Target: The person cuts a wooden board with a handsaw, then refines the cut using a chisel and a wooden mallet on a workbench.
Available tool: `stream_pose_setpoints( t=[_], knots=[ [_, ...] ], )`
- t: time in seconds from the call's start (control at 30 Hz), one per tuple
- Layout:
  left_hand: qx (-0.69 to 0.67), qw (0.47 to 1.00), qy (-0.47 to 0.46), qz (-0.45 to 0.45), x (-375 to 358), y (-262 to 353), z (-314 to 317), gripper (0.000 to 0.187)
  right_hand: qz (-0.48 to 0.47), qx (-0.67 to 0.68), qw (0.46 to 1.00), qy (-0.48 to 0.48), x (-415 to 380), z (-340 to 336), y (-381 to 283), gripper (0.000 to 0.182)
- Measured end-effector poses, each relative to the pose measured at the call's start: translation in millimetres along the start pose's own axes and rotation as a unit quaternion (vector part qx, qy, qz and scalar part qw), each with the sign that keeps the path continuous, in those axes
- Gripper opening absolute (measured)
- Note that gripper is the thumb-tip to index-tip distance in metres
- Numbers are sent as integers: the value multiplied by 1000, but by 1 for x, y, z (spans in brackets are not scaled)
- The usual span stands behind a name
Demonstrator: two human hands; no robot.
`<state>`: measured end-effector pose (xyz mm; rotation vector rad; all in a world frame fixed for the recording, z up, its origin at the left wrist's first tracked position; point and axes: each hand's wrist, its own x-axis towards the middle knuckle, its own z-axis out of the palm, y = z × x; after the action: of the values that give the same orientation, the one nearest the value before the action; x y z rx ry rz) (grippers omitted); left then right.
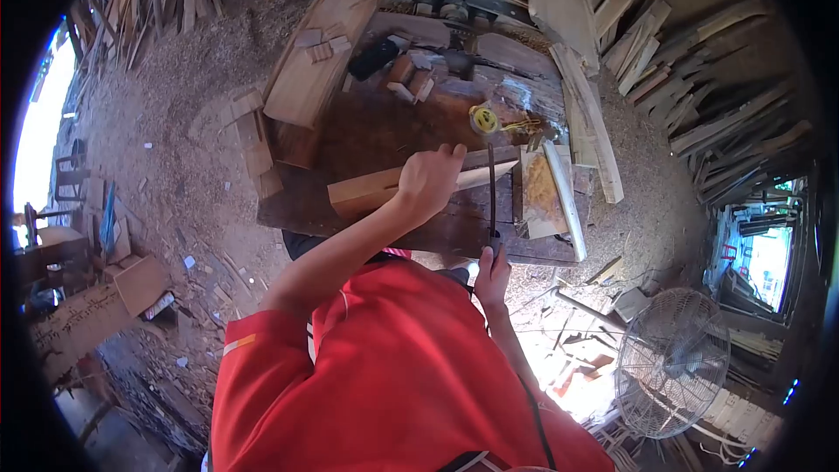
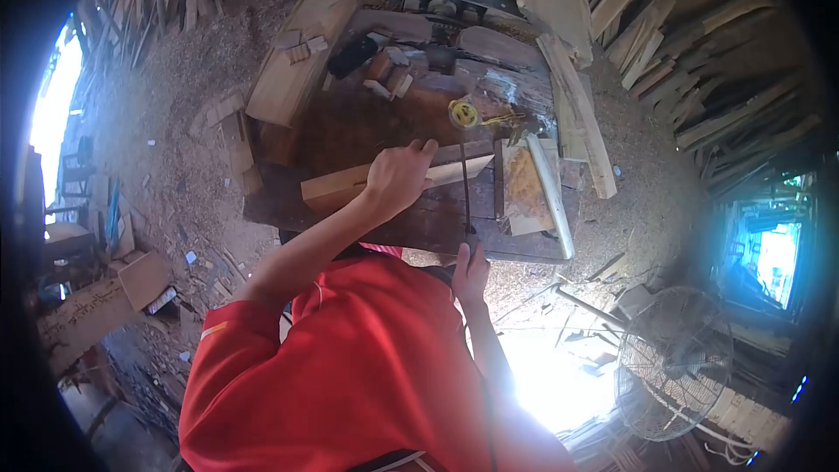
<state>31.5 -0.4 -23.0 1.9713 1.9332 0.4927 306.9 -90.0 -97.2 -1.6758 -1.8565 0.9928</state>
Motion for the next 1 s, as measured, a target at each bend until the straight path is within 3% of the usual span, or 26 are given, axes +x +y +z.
stream_pose_setpoints(
  t=[0.27, 0.47, 1.0],
  knots=[
    [8, 1000, 13, 2, -4, 5, 5, 50, 36, 18, 999, 19, -13, 2, -5, 37],
    [17, 1000, 19, -7, -5, 6, 10, 49, 10, 70, 995, 70, -19, 12, -5, 32],
    [44, 998, 51, 5, -12, 11, 19, 45, 43, -19, 989, 139, -34, 12, -3, 32]
  ],
)
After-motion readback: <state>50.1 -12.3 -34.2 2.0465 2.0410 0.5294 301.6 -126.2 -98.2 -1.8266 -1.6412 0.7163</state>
